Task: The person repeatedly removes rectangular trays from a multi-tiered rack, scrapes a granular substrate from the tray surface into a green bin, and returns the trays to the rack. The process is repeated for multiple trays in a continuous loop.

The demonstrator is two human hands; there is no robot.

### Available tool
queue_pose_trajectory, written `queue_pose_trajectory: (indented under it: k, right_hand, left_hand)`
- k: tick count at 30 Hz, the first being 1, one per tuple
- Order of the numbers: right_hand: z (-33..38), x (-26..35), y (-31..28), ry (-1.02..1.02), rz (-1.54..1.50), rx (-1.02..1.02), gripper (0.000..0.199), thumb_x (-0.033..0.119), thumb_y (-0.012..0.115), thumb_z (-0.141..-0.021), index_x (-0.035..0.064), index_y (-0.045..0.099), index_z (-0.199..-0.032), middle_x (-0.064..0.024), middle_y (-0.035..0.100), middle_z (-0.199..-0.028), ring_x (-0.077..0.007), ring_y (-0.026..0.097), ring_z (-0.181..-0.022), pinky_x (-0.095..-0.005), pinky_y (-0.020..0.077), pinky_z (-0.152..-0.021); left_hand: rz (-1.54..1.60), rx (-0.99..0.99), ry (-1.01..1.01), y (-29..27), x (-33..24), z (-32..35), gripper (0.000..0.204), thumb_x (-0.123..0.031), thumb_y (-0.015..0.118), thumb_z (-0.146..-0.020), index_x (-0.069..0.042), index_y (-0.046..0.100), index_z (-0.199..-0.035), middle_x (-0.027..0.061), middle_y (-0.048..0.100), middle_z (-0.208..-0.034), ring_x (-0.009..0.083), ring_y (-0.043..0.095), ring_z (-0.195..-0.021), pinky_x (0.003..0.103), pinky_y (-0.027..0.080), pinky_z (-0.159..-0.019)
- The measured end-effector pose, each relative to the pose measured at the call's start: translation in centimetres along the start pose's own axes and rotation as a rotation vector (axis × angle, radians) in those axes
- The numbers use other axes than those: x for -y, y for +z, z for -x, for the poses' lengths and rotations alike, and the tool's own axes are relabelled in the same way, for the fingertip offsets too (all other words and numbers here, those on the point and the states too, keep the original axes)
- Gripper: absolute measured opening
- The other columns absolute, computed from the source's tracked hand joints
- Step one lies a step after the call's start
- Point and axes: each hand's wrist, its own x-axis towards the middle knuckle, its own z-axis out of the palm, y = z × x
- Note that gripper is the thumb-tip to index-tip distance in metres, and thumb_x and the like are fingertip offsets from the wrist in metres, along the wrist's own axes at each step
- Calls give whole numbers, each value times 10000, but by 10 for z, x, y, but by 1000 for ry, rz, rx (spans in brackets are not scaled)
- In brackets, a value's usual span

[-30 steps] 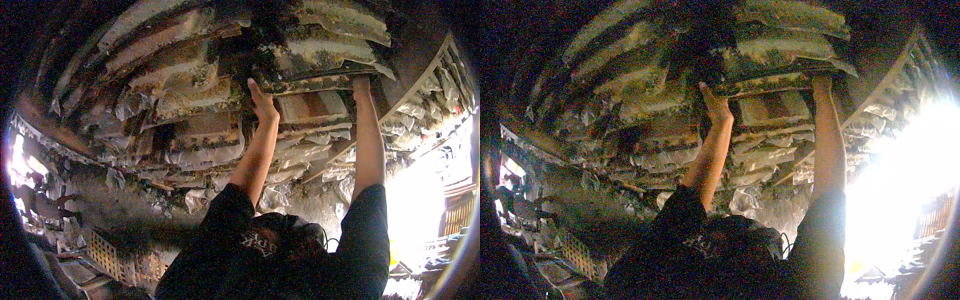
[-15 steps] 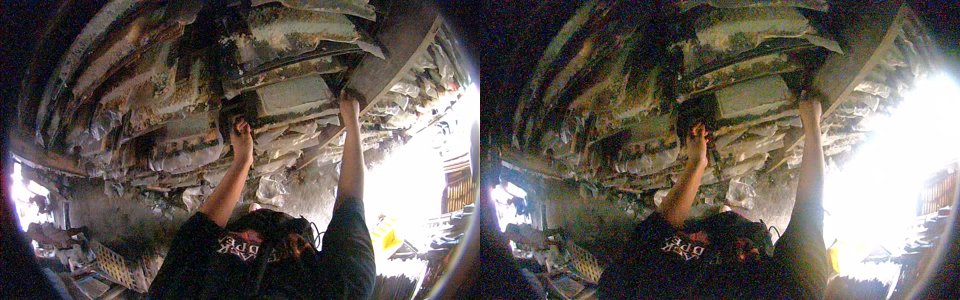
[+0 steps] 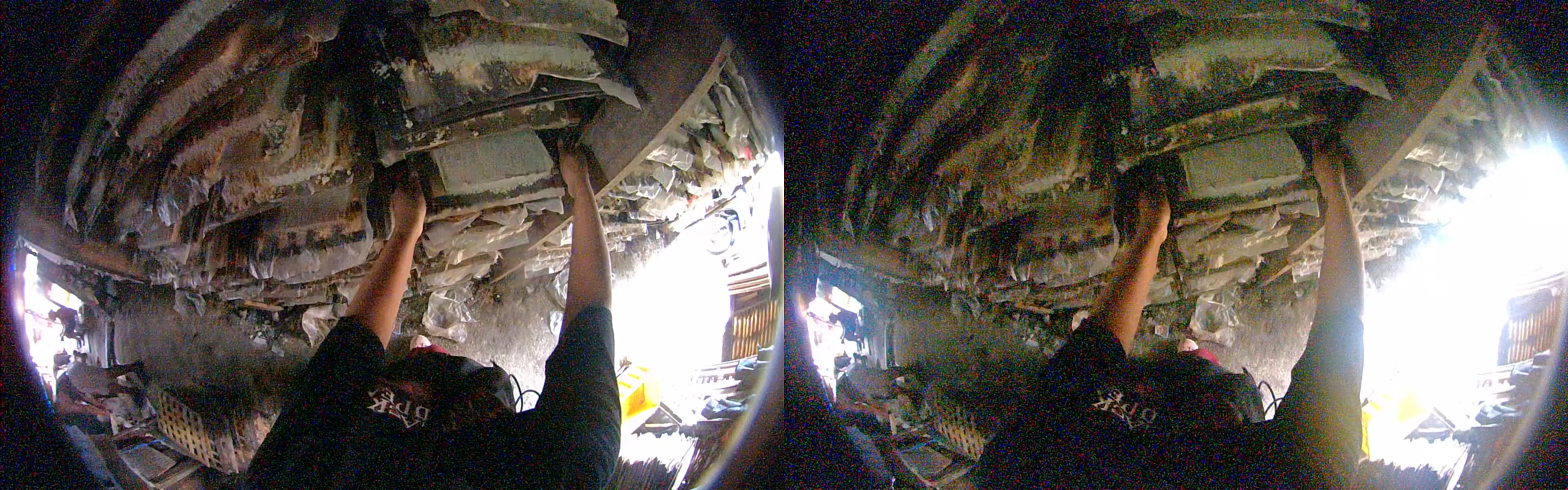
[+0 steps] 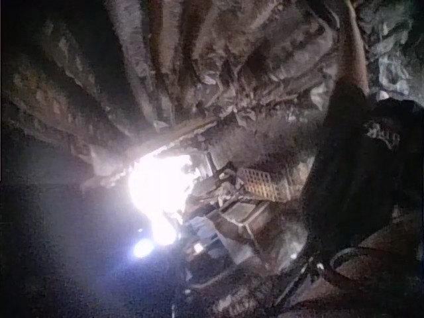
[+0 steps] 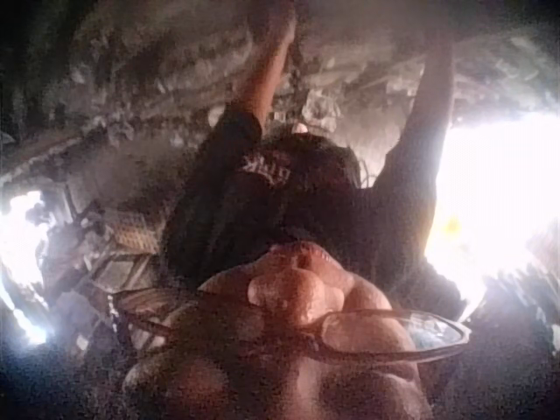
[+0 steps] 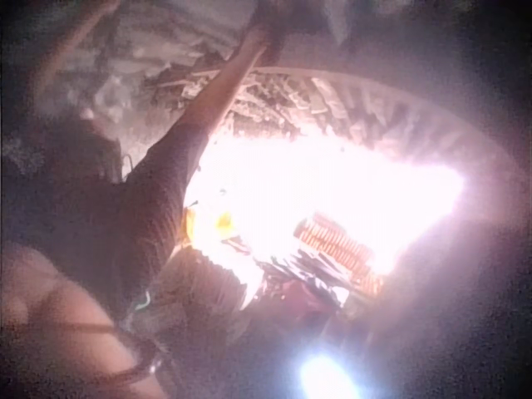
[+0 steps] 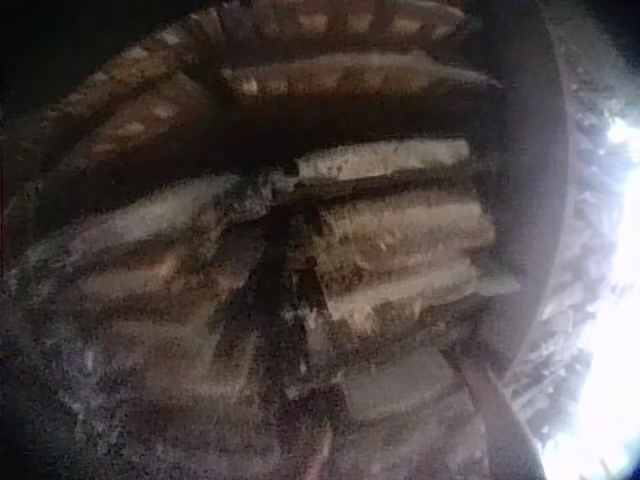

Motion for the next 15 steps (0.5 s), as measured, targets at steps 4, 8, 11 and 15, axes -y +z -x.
queue_pose_trajectory:
  k: [4,8,11,15]
  right_hand:
    - [19,-10,11,33,-121,-43,473,116,413,-845,57,316,-1303,-190,525,-1125,-305,527,-994,-396,405,-851]
    - [68,14,-68,304,-1152,-190,394,250,406,-893,29,424,-1219,-193,537,-1097,-344,505,-1014,-399,390,-856]
    - [100,4,-90,412,-1230,-41,425,330,398,-903,10,460,-1175,-191,542,-1081,-363,494,-1009,-402,380,-855]
    - [132,-4,-82,293,-1185,-342,427,334,430,-887,8,475,-1160,-193,550,-1064,-336,518,-946,-400,399,-802]
  left_hand:
    - [111,-64,251,3,6,18,350,-275,401,-909,35,520,-1019,202,558,-1007,337,509,-915,365,381,-800]
    - [55,-105,39,-7,7,38,385,-267,397,-910,25,451,-1154,210,534,-1084,357,489,-1010,378,364,-864]
    - [120,-111,148,-6,15,57,409,-291,404,-909,24,433,-1169,215,533,-1072,368,489,-1000,379,361,-877]
    - [257,-132,138,-8,20,84,416,-296,411,-906,23,425,-1173,204,549,-1049,334,516,-949,354,382,-847]
